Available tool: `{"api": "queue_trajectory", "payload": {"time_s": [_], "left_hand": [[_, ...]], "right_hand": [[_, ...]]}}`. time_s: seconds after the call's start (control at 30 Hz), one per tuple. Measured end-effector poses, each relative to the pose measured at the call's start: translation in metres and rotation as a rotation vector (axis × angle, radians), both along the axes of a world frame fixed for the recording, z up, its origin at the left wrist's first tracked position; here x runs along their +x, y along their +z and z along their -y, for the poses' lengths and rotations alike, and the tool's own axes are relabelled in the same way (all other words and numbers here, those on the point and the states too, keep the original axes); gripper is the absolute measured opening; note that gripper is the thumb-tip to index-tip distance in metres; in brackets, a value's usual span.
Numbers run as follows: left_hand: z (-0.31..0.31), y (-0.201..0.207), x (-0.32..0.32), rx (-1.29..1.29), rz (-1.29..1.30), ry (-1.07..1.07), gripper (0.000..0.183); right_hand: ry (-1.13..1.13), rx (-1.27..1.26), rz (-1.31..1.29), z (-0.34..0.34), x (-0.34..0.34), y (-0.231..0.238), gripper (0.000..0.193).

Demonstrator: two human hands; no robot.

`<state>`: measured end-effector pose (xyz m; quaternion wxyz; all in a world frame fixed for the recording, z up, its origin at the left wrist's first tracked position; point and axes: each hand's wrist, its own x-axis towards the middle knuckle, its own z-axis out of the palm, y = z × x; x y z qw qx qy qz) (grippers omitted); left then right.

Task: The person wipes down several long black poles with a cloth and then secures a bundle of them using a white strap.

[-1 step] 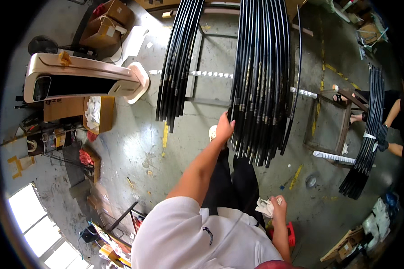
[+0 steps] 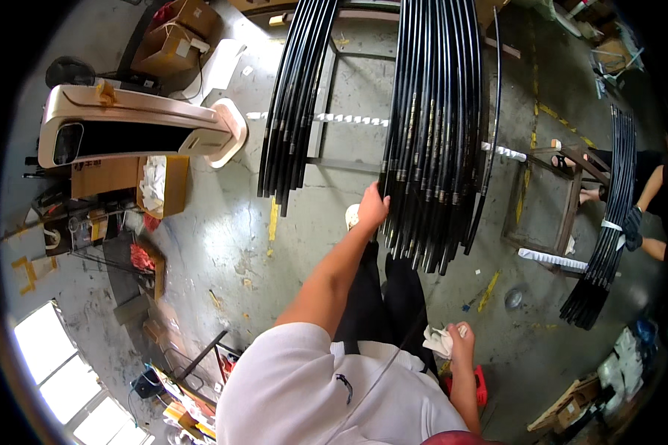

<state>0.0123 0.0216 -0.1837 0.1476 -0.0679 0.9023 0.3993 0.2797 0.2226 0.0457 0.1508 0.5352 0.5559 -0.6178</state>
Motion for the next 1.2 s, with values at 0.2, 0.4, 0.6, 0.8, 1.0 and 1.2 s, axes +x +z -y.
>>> {"api": "queue_trajectory", "payload": {"time_s": [0.2, 0.4, 0.6, 0.8, 1.0, 1.2], "left_hand": [[0.056, 0.028, -0.012, -0.120, -0.098, 0.005, 0.034], [0.206, 0.056, -0.055, -0.392, -0.551, 0.294, 0.022], [0.326, -0.010, -0.072, -0.389, 0.067, 0.567, 0.048], [0.342, -0.047, -0.087, -0.162, 0.304, 0.409, 0.052], [0.343, -0.023, -0.071, -0.320, 0.120, 0.333, 0.031], [0.328, 0.083, -0.017, -0.035, -0.043, 0.282, 0.034]], "right_hand": [[-0.358, -0.128, -0.016, 0.024, -0.050, 0.016, 0.016], [-0.320, -0.372, -0.140, 0.037, -0.075, 0.006, 0.027], [-0.304, -0.444, -0.025, 0.064, -0.090, -0.002, 0.032], [-0.274, -0.379, 0.038, 0.089, -0.089, -0.003, 0.035], [-0.106, -0.435, -0.147, 0.123, -0.116, 0.025, 0.030], [-0.151, -0.683, -0.268, 0.134, -0.152, 0.037, 0.037]]}}
